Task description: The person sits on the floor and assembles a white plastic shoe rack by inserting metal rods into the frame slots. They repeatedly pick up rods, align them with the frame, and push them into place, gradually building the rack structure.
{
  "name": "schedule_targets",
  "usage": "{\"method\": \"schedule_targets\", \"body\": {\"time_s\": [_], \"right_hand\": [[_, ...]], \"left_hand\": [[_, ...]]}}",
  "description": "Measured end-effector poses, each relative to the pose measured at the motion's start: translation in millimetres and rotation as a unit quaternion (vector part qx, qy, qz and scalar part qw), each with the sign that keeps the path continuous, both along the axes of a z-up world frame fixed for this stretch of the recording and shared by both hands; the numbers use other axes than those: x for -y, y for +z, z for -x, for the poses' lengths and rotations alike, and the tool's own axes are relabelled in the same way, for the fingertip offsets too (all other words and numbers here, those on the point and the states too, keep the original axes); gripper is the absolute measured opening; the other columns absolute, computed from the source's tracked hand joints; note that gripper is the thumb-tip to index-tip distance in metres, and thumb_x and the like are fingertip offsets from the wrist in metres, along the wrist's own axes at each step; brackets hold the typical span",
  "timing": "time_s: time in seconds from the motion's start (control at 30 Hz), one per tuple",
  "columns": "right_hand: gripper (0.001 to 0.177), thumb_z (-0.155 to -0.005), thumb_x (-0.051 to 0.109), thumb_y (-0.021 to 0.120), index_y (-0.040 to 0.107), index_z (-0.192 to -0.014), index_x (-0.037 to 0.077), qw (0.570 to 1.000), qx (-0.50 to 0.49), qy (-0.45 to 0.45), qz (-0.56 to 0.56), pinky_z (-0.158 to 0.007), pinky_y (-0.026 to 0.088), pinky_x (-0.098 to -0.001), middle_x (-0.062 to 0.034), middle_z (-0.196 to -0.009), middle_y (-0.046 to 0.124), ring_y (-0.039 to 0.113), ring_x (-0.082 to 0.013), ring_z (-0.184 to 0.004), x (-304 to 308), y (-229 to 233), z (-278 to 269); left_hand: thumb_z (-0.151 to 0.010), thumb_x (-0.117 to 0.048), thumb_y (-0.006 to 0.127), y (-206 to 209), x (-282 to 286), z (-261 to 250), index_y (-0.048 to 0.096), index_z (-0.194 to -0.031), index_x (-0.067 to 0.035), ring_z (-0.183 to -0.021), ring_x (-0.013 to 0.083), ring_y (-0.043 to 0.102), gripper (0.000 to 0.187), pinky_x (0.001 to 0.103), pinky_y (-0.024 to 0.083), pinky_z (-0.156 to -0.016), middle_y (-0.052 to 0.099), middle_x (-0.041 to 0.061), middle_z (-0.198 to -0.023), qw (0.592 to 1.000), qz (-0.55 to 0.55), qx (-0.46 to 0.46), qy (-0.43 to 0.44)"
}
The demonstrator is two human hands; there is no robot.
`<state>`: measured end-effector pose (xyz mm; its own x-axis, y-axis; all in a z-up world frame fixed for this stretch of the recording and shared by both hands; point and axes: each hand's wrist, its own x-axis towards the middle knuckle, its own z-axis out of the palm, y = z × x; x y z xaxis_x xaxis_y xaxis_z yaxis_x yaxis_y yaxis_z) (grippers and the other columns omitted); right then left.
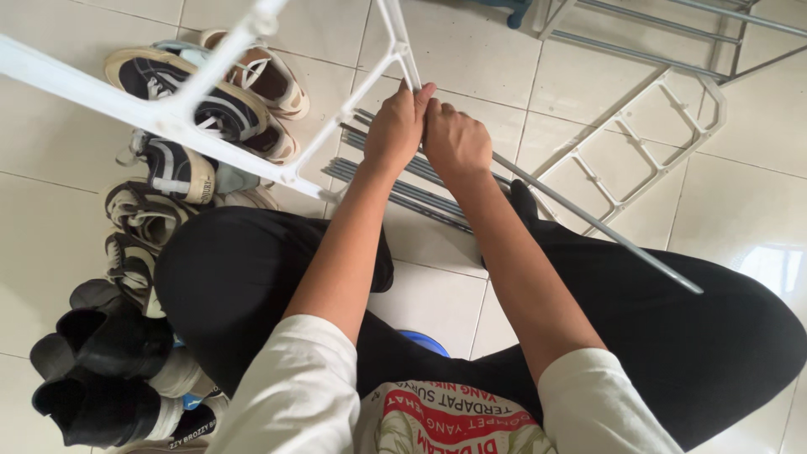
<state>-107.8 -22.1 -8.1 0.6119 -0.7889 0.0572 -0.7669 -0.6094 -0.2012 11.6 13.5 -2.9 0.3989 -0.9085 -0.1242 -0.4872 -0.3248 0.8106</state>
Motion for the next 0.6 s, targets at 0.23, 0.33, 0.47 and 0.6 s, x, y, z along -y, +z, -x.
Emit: {"method": "schedule_targets", "body": {"time_s": [0.23, 0.33, 0.47, 0.6], "right_hand": [[0.019, -0.100, 0.020, 0.052, 0.062, -0.109, 0.007, 0.991, -0.022, -0.016, -0.128, -0.070, 0.058, -0.0510, -0.0197, -0.091, 0.074, 0.072, -0.0401, -0.082, 10.3, -2.8, -13.2], [0.022, -0.097, 0.025, 0.053, 0.067, -0.103, 0.008, 0.977, 0.021, -0.003, -0.210, -0.073, 0.055, -0.0555, -0.0228, -0.096, 0.072, 0.069, -0.0429, -0.086, 28.9, -12.1, -21.0], [0.025, -0.103, 0.020, 0.047, 0.065, -0.096, 0.005, 0.941, 0.052, 0.088, -0.323, -0.054, 0.047, -0.0437, -0.0151, -0.083, 0.065, 0.059, -0.0294, -0.065, 55.2, -13.2, -22.9], [0.030, -0.107, 0.030, 0.047, 0.055, -0.091, 0.006, 0.773, 0.092, -0.097, -0.620, -0.042, 0.026, -0.0308, -0.0018, -0.068, 0.047, 0.035, -0.0124, -0.052, 63.5, -2.6, -11.0]], "left_hand": [[-0.106, -0.047, 0.045, -9.2, -6.1, -4.6, 0.065, -0.109, -0.005, -0.089, 0.0440, 0.069, 0.047, 0.053, 0.054, -0.074, 0.074, 0.020, -0.093, 0.997, 0.046, 0.045, 0.039], [-0.107, -0.045, 0.045, -8.7, -9.2, -10.8, 0.066, -0.106, -0.006, -0.087, 0.0414, 0.071, 0.044, 0.052, 0.054, -0.075, 0.075, 0.018, -0.090, 0.997, 0.057, 0.033, 0.035], [-0.105, -0.040, 0.051, -13.0, -11.7, -17.3, 0.065, -0.105, -0.006, -0.083, 0.0401, 0.071, 0.037, 0.050, 0.054, -0.071, 0.075, 0.016, -0.087, 0.994, 0.086, 0.064, 0.037], [-0.104, -0.038, 0.055, -22.7, -11.9, -17.7, 0.065, -0.104, -0.007, -0.079, 0.0393, 0.071, 0.032, 0.048, 0.054, -0.067, 0.074, 0.015, -0.085, 0.985, 0.128, 0.110, 0.028]]}}
